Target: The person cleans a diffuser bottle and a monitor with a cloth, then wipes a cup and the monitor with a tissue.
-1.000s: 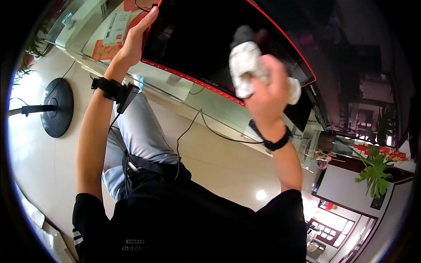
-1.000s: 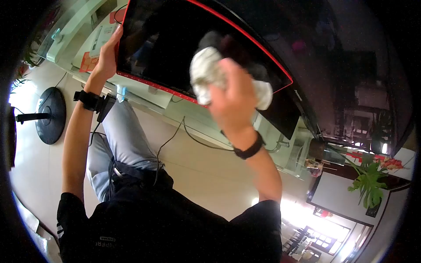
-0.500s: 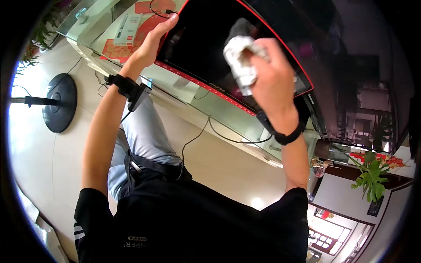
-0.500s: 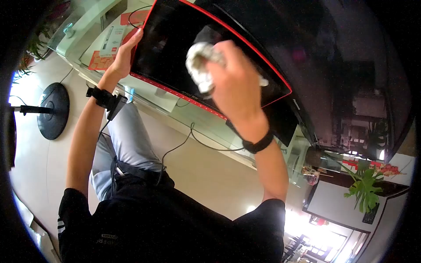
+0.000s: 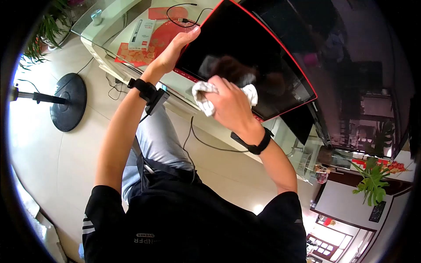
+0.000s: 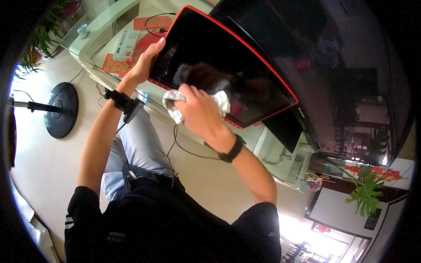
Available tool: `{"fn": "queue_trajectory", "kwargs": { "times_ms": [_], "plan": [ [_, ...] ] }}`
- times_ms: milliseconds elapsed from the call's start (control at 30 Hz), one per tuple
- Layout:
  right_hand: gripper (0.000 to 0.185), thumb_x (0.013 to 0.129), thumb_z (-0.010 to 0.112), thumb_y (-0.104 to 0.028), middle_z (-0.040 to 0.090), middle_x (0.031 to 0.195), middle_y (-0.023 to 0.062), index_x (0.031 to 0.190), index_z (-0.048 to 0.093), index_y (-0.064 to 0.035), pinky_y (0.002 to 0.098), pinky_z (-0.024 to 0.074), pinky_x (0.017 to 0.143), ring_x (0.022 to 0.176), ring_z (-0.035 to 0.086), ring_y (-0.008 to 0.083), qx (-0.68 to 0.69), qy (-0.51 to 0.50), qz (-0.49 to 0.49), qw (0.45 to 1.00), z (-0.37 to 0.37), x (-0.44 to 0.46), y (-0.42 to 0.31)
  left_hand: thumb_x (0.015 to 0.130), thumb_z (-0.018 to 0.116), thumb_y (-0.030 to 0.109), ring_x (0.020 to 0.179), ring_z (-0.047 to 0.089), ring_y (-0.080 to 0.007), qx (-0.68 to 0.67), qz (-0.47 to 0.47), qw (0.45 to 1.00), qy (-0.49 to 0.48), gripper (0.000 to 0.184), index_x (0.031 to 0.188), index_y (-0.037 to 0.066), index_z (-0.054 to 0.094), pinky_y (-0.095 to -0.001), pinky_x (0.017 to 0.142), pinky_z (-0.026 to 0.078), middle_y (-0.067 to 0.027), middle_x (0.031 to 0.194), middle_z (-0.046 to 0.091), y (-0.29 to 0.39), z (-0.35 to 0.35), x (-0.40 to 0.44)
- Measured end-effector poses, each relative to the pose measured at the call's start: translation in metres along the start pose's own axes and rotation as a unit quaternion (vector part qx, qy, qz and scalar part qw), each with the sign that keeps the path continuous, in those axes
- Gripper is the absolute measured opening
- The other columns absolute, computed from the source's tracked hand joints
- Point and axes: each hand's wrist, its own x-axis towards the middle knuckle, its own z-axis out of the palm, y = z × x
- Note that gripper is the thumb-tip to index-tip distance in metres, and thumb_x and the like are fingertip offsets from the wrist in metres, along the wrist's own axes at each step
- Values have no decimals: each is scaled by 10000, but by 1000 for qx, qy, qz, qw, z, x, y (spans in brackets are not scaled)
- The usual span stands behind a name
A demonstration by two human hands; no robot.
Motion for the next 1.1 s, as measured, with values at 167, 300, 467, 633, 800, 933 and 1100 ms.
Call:
{"fn": "queue_trajectory", "kwargs": {
  "times_ms": [167, 300, 467, 633, 800, 933, 1100],
  "plan": [
    [207, 693, 739, -124, 598, 1022, 76, 883, 706, -45, 359, 541, 702, 848, 649, 267, 60, 58, 101, 991, -15, -61, -2, 943, 539, 542, 1183, 446, -143, 13, -16, 1000, 17, 684, 1283, -52, 529, -299, 1066, 285, -71, 1296, 519, 4, -3, 0],
    [223, 703, 758, -116, 620, 995, 77, 910, 707, -49, 328, 548, 667, 802, 665, 261, 41, 104, 152, 982, -21, -119, 10, 949, 545, 513, 1176, 454, -145, -30, -13, 997, -66, 657, 1265, -62, 528, -299, 1062, 290, -73, 1288, 524, 19, -1, -9],
    [406, 685, 742, -40, 635, 1072, 113, 1087, 689, -48, 373, 529, 825, 944, 636, 314, 22, 35, 286, 957, -14, -213, 30, 986, 499, 453, 1214, 444, -152, 4, 56, 997, 53, 552, 1284, -10, 535, -301, 1091, 268, -44, 1291, 523, -2, -8, -4],
    [416, 731, 702, -69, 640, 1106, 167, 1143, 653, -47, 441, 519, 814, 986, 611, 381, 55, 144, 314, 937, 12, -233, 45, 1025, 434, 341, 1223, 435, -143, -29, 68, 996, 45, 438, 1270, -7, 538, -281, 1090, 265, -18, 1267, 526, -5, -15, -9],
    [404, 703, 720, -83, 653, 1068, 143, 1102, 663, -55, 440, 511, 766, 921, 608, 362, 42, 153, 292, 943, 15, -220, 50, 1015, 433, 404, 1190, 540, -208, -16, 60, 997, 48, 540, 1395, 21, 451, -353, 1030, 407, -94, 1339, 554, -13, -32, -15],
    [432, 707, 719, -127, 642, 1076, 132, 1131, 648, -81, 455, 496, 785, 931, 597, 360, 41, 129, 314, 940, 10, -224, 48, 990, 453, 463, 1036, 544, -173, -17, 45, 996, 69, 529, 1269, 15, 487, -329, 917, 434, -72, 1173, 568, -3, -16, -23],
    [448, 716, 715, -155, 628, 1120, 115, 1152, 629, -96, 476, 485, 811, 991, 580, 358, 56, 125, 329, 934, 18, -230, 51, 939, 457, 583, 843, 511, -105, 123, 129, 979, 97, 627, 1098, -20, 526, -258, 707, 408, -38, 929, 571, -4, -7, -31]
  ]
}}
